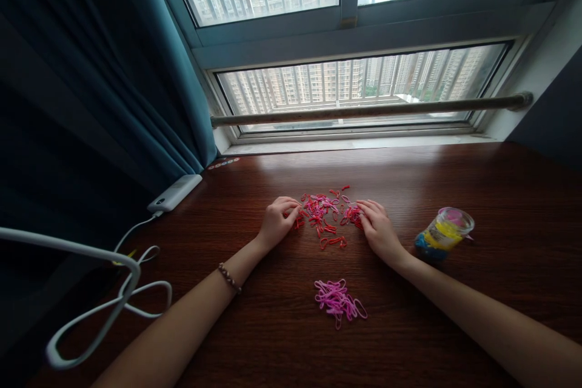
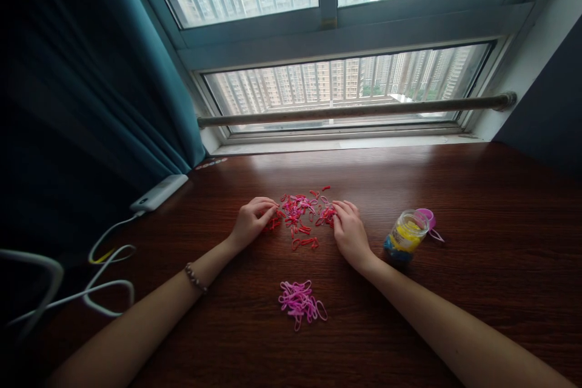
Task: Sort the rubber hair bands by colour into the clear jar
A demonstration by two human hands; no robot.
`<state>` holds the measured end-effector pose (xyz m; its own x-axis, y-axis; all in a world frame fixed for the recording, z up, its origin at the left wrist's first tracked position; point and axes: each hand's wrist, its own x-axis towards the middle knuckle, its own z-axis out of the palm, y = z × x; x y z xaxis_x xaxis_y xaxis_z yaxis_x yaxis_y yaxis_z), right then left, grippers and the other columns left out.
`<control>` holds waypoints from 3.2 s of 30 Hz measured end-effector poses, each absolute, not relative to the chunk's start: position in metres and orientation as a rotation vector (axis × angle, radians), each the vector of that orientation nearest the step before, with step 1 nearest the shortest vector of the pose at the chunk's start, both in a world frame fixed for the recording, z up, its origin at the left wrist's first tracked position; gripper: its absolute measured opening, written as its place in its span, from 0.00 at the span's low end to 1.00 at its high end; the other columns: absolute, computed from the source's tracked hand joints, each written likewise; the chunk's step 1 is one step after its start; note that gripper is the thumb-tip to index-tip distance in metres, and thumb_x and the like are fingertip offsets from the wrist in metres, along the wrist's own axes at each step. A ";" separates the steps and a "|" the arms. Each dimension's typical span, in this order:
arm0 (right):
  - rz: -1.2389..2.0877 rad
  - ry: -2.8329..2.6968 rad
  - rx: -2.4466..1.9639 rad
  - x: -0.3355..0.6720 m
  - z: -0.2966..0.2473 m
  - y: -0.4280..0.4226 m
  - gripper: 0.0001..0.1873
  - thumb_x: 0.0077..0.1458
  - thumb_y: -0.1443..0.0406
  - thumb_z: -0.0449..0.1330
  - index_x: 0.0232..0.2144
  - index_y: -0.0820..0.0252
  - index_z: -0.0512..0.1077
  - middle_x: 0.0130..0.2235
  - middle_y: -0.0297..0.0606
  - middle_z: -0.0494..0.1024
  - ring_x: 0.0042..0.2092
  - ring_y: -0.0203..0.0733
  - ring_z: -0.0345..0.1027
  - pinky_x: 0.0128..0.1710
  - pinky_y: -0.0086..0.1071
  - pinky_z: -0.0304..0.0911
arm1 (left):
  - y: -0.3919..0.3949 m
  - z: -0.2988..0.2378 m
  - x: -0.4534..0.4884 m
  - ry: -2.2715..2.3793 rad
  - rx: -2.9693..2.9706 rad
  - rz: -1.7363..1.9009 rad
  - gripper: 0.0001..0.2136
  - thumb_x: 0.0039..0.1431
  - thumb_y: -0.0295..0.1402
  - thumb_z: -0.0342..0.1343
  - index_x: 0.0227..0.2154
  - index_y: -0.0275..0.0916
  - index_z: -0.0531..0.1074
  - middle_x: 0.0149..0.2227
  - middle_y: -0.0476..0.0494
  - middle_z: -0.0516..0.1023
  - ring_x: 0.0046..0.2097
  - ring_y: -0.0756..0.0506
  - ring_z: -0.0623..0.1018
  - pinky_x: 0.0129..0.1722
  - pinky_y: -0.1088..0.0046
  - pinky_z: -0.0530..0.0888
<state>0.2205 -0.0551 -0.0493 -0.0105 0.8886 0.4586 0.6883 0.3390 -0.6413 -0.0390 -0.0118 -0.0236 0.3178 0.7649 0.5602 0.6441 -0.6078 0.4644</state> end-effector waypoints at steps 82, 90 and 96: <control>0.065 -2.171 -1.422 0.203 -0.036 -0.077 0.17 0.56 0.64 0.49 0.47 0.58 0.68 0.49 0.39 0.69 0.56 0.50 0.50 0.56 0.53 0.42 | -0.047 -0.014 -0.019 0.753 2.826 1.001 0.09 0.53 0.28 0.51 0.37 0.39 0.71 0.38 0.43 0.76 0.44 0.45 0.72 0.46 0.64 0.67; 0.077 -2.168 -1.315 0.203 -0.040 -0.076 0.15 0.56 0.69 0.47 0.43 0.63 0.70 0.47 0.40 0.71 0.54 0.47 0.54 0.56 0.49 0.46 | -0.019 -0.026 -0.033 1.272 2.772 0.759 0.15 0.57 0.25 0.44 0.46 0.41 0.67 0.52 0.44 0.67 0.58 0.42 0.58 0.55 0.53 0.56; 0.086 -2.163 -1.254 0.202 -0.042 -0.076 0.15 0.55 0.70 0.47 0.41 0.61 0.70 0.46 0.39 0.72 0.54 0.48 0.54 0.55 0.50 0.48 | -0.022 -0.026 -0.030 1.238 2.765 0.630 0.16 0.58 0.25 0.42 0.49 0.41 0.63 0.52 0.44 0.67 0.59 0.43 0.57 0.57 0.50 0.51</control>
